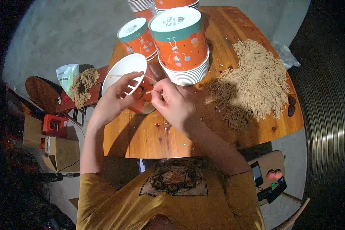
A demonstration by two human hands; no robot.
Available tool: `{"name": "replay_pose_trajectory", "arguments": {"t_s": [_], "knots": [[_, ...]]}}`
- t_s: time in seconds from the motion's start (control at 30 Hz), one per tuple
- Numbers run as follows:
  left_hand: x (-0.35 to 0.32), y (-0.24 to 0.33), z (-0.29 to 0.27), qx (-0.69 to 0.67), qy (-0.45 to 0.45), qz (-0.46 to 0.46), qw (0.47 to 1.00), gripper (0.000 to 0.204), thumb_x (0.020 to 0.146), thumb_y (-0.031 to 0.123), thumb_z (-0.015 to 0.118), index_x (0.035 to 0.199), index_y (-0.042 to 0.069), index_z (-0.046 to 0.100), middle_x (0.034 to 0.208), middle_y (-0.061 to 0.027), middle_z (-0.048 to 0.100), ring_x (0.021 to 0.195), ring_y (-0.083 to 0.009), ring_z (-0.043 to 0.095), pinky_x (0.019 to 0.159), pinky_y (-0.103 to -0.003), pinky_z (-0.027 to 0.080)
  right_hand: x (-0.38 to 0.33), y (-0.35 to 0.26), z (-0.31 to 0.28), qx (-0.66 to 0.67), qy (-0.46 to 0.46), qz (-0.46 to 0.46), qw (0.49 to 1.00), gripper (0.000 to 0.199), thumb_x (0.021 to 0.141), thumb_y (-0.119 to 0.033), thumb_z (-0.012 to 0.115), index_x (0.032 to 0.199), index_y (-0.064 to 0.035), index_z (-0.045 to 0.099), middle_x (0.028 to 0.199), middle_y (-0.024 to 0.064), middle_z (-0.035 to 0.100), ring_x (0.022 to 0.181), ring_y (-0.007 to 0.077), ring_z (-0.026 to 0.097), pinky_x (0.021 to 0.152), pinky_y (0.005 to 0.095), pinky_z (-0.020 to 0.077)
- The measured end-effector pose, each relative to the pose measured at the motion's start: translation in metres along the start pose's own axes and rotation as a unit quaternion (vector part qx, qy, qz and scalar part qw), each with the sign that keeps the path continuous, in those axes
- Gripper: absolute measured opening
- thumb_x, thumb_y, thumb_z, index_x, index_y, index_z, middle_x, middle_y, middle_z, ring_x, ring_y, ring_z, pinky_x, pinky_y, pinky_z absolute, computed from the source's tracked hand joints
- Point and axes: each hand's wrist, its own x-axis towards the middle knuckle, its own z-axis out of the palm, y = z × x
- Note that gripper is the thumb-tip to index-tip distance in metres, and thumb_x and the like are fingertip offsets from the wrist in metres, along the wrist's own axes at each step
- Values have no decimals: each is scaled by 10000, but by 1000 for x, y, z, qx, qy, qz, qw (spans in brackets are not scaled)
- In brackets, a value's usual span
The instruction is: Thread and tie strings onto paper cups as part of a manufacturing or packaging process.
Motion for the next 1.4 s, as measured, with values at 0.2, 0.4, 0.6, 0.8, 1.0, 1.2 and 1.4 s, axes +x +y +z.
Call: {"name": "replay_pose_trajectory", "arguments": {"t_s": [0.2, 0.4, 0.6, 0.8, 1.0, 1.2, 1.4], "knots": [[-11, 7, -5, -77, -25, -8, 997, 603, 767, -58, 480, 1345, 113, 475, 1064, 2, 499, 849, -69, 471, 804, -221, 431, 4, 3, 13, -29, 87, -83, 992, 117, 790, -64, 704, 859, -78, 610, 553, 5, 414, 472, 81, 399, 438, 268, 337], [-16, -2, -6, -47, -22, 14, 999, 584, 787, -25, 507, 1352, 118, 475, 1041, -32, 511, 766, -84, 529, 723, -241, 484, 5, -2, 16, -56, 98, -93, 989, 118, 789, -69, 706, 862, -81, 614, 561, 9, 440, 458, 91, 407, 426, 274, 336], [-17, -1, -4, -45, -24, 22, 998, 589, 782, -25, 509, 1352, 124, 477, 1021, -31, 519, 757, -88, 517, 729, -248, 490, 7, 0, 20, -65, 109, -115, 985, 138, 778, -65, 705, 869, -76, 602, 615, 25, 525, 473, 104, 458, 444, 278, 379], [-17, -2, -3, -50, -27, 22, 998, 593, 777, -29, 508, 1352, 116, 475, 1021, -36, 527, 769, -97, 513, 735, -258, 497, 7, 1, 21, -67, 94, -116, 987, 157, 771, -55, 702, 876, -70, 588, 654, 38, 567, 479, 115, 477, 452, 288, 394], [-17, -1, -3, -33, -28, 26, 999, 597, 775, -30, 508, 1353, 113, 473, 1019, -33, 533, 770, -98, 510, 740, -258, 495, 7, 3, 22, -67, 95, -119, 986, 150, 775, -40, 688, 879, -63, 582, 669, 40, 579, 480, 114, 485, 448, 286, 394], [-17, -3, -2, -32, -25, 33, 999, 610, 768, -29, 518, 1357, 120, 474, 1025, -30, 538, 777, -99, 509, 731, -249, 481, 7, 5, 24, -62, 86, -123, 987, 142, 787, -49, 690, 877, -57, 581, 690, 45, 600, 500, 122, 517, 466, 285, 419], [-14, -7, -2, -48, -57, 33, 997, 455, 872, 78, 543, 1324, 63, 494, 1032, -37, 586, 838, -90, 527, 781, -249, 471, 5, 9, 26, -57, 89, -120, 987, 138, 791, -40, 684, 885, -50, 583, 707, 65, 609, 528, 156, 557, 487, 294, 442]]}}
